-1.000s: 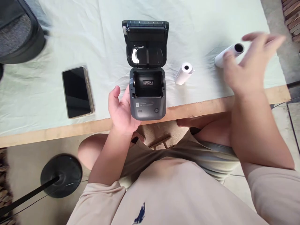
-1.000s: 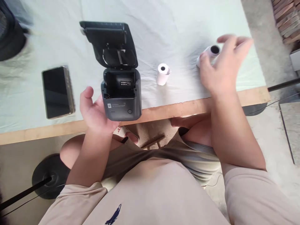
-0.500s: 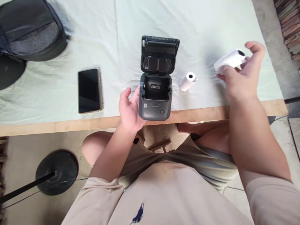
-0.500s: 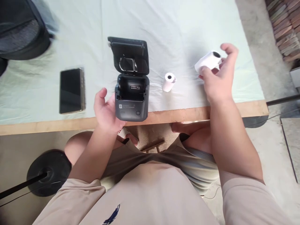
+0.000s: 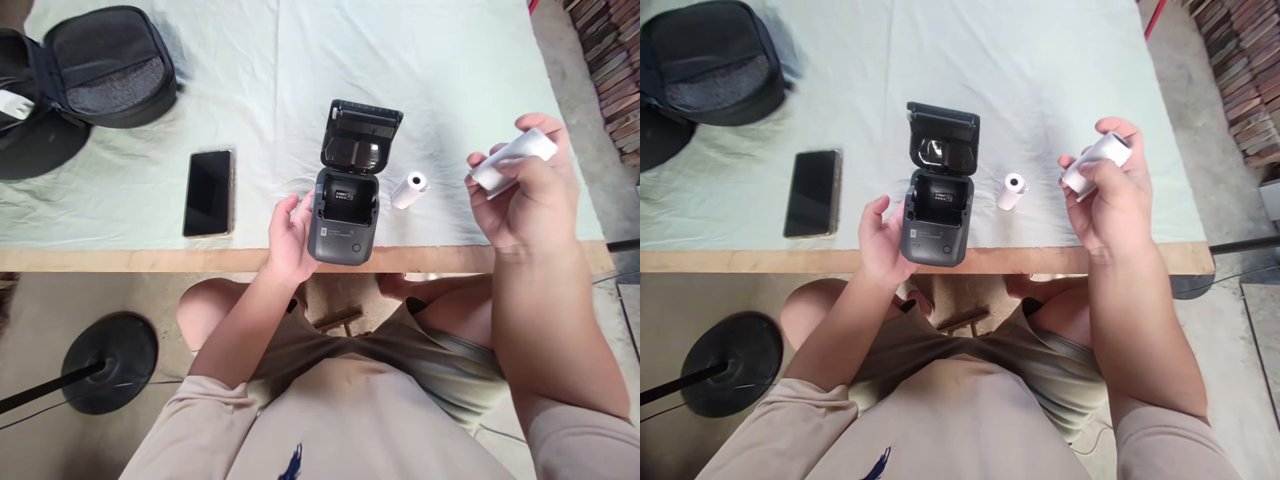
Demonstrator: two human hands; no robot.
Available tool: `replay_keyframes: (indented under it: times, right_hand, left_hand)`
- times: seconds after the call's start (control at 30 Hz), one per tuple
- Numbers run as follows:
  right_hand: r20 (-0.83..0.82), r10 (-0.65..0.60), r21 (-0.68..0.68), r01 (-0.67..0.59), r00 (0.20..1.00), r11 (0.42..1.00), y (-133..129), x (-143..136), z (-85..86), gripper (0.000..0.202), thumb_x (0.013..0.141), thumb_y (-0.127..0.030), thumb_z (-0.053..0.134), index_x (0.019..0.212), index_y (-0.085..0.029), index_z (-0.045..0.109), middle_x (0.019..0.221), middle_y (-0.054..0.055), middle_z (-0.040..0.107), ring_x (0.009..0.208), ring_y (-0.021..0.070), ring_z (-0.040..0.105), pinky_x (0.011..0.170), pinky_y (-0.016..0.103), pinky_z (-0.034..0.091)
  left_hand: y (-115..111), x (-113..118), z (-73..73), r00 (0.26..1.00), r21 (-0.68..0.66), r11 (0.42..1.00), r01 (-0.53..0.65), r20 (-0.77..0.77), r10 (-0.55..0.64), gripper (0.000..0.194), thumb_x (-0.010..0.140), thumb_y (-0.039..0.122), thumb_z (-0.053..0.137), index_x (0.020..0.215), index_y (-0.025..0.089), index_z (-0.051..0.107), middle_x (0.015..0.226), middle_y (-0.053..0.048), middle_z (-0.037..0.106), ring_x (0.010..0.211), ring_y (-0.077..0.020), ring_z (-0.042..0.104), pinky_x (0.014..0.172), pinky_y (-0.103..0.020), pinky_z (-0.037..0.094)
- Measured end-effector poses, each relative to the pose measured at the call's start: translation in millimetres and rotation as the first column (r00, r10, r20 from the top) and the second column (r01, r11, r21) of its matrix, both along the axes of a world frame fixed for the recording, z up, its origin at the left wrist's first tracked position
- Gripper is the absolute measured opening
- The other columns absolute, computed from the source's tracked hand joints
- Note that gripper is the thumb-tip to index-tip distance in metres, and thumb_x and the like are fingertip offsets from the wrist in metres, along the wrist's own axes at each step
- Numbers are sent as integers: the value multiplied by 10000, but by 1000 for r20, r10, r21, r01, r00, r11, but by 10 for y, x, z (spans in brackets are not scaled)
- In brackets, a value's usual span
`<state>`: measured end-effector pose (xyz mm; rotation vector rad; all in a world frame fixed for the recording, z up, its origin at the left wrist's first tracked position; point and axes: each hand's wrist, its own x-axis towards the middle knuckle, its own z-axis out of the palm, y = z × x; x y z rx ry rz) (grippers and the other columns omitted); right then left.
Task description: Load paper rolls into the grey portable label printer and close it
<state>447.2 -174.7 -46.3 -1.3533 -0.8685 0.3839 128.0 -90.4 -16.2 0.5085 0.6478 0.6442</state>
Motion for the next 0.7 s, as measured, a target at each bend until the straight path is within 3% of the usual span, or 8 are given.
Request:
replay_keyframes:
  times: [0.07,0.13,0.27,0.37,0.5,0.6,0.7]
  right_hand:
    - [181,89,69,-103,980,992,-35,-293,231,565,766,-474,859,1287,-456,642,802,-38,532,728,238,681,741,461,570]
    - [359,168,63,-204,918,977,-72,-636,477,601,807,-476,873,1365,-456,651,962,-5,640,854,249,734,853,484,617]
    - [548,314,-123,-297,775,947,-72,-1214,762,611,916,-276,759,1466,-445,556,1220,5,780,1037,265,779,816,423,614]
    - [667,325,-239,-221,670,946,-2,-1374,738,455,934,-184,700,1345,-344,589,1176,23,831,981,280,800,811,430,597]
    - [812,314,-316,-82,493,945,79,-1362,630,271,907,-145,662,1134,-292,679,1088,61,830,874,305,775,739,433,536]
    - [839,299,-307,-58,454,950,96,-1373,600,207,974,-178,644,1114,-305,729,1134,59,828,936,295,772,728,412,505]
    - [879,212,-218,-36,428,975,97,-1421,565,151,1051,-258,627,1043,-307,770,1025,50,840,898,287,756,767,434,472]
  left_hand:
    - [-6,3,-14,1000,6,1000,0,7,0,476,995,657,533,1143,232,688,1144,-81,831,1322,-403,767,969,-506,685]
    - [-19,10,-32,1000,32,999,-4,11,3,486,991,673,548,1140,240,710,1122,-65,833,1349,-402,750,961,-482,675]
    - [-51,20,-67,1000,148,989,-28,17,26,459,884,621,747,1150,248,709,1087,-48,828,1324,-388,755,928,-423,653]
    - [-71,6,-87,1000,189,982,-6,-24,11,574,757,450,900,1228,242,646,1072,-47,821,1152,-331,813,819,-370,644]
    - [-97,-16,-100,999,215,976,25,-40,-17,636,763,424,930,1296,283,612,1112,-20,809,1079,-284,822,745,-317,613]
    - [-104,-18,-93,1000,211,978,3,-22,2,567,775,419,929,1243,277,642,1051,4,792,1032,-249,811,750,-295,609]
    - [-98,-10,-70,999,173,984,-38,2,39,478,776,374,918,1166,236,680,973,22,764,862,-171,759,715,-266,600]
